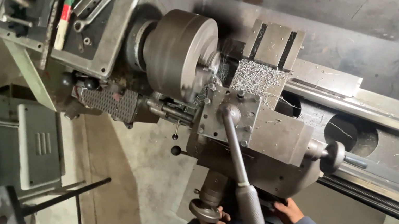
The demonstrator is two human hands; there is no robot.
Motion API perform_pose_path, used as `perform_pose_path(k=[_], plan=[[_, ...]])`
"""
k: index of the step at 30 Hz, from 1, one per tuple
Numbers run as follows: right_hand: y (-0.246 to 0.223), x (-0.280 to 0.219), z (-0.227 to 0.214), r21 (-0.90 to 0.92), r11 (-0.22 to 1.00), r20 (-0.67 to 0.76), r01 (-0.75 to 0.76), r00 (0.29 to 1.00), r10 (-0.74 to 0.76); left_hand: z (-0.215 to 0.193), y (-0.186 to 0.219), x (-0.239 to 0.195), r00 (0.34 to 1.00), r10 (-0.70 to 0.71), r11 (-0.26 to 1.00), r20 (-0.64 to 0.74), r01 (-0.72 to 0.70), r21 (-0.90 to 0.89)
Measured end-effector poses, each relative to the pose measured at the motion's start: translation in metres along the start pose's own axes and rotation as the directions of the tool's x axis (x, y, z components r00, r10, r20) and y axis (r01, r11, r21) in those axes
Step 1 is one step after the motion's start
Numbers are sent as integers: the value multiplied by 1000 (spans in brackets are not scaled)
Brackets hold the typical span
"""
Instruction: Operating a metal lathe to machine a metal part.
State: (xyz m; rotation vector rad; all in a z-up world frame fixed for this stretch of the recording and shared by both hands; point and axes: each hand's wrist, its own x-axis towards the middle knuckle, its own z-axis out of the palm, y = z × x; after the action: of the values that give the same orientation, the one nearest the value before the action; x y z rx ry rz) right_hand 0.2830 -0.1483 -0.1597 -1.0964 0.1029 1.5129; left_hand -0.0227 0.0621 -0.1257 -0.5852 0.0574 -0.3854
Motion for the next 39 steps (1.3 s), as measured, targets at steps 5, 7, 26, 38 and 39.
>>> perform_pose_path(k=[5, 7, 26, 38, 39], plan=[[1, -8, 23, -67, 989, -1, 135, 991, -136, 25, 8, -8, 997, 52, 999, -66, -51, 7], [6, -7, 23, -237, 965, -135, 115, 980, -149, 45, 2, -21, 971, 161, 979, -179, -133, 155], [-54, -57, 57, -580, 805, -180, 124, 944, -275, 217, -50, 7, 355, 622, 552, -698, 433, 712], [-96, -84, 56, -744, 649, -349, -162, 922, -170, 109, -47, 22, 609, 592, 350, -528, 396, 849], [-95, -84, 54, -748, 642, -349, -170, 923, -162, 105, -46, 25, 605, 601, 308, -523, 429, 849]])
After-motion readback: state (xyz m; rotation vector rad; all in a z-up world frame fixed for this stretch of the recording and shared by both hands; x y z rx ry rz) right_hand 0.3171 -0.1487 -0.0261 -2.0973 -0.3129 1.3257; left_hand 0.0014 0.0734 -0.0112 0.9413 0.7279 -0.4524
